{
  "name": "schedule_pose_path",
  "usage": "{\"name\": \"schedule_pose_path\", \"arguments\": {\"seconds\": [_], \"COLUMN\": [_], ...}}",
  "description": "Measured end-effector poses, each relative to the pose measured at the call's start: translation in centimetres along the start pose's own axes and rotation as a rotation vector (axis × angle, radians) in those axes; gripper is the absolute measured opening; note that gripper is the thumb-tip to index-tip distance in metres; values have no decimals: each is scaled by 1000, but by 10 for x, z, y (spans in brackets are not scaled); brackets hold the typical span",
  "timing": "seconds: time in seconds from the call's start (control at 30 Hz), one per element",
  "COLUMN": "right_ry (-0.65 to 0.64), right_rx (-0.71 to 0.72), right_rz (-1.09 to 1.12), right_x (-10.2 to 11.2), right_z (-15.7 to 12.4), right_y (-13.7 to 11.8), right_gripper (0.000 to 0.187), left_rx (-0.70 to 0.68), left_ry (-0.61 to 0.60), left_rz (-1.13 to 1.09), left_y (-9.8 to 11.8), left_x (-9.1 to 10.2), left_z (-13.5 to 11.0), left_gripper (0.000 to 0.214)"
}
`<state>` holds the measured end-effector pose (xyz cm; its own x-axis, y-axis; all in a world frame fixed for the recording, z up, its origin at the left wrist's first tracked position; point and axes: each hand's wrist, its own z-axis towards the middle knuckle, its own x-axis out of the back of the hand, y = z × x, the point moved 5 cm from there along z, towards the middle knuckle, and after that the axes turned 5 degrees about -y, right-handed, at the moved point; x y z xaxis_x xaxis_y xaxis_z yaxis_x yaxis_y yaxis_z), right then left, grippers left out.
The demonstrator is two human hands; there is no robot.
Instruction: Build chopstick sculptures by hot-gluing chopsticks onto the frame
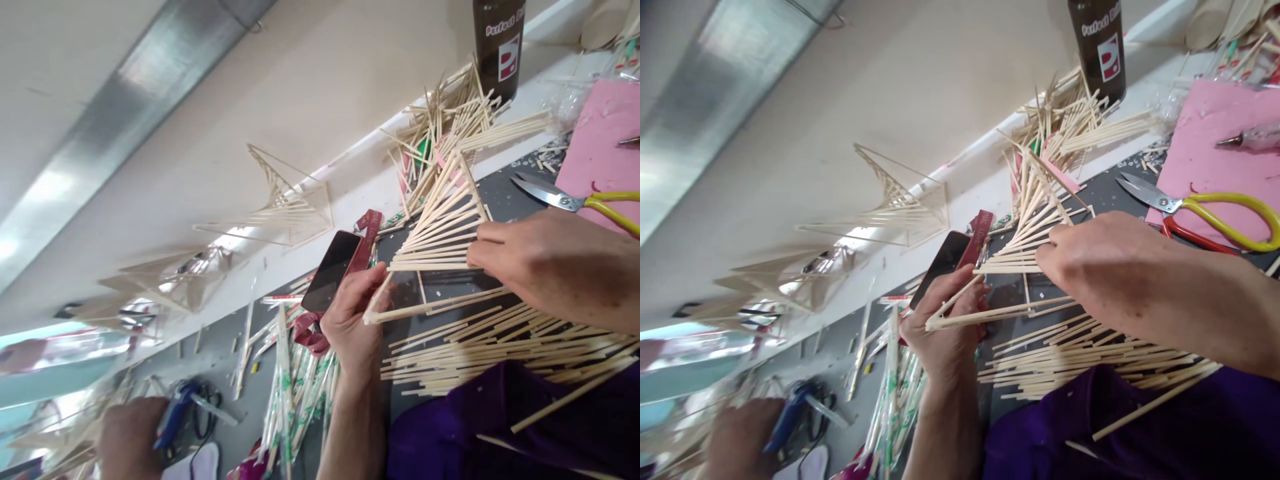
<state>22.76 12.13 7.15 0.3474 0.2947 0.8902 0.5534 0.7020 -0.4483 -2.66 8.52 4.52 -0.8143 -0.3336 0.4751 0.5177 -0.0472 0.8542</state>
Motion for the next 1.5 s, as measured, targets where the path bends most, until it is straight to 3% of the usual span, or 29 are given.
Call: {"name": "schedule_pose_path", "arguments": {"seconds": [0.13, 0.5, 0.9, 1.17, 1.5], "right_ry": [-49, -55, -73, -97, -91], "right_rx": [60, 59, 18, 43, 12], "right_rz": [-69, -150, -198, -183, -220], "right_x": [-4, -17, -7, -15, -4], "right_z": [1, 1, 4, 5, 3], "right_y": [-5, -1, -14, -4, -18], "right_gripper": [14, 13, 13, 13, 15], "left_rx": [6, 7, -2, -101, -176], "left_ry": [-17, 6, 7, 0, 17], "left_rz": [3, -43, 28, 106, 153], "left_y": [-1, 3, -3, 1, 11], "left_x": [-1, -4, -3, -3, -3], "left_z": [1, 3, 2, 3, 5], "left_gripper": [23, 12, 20, 16, 12]}}
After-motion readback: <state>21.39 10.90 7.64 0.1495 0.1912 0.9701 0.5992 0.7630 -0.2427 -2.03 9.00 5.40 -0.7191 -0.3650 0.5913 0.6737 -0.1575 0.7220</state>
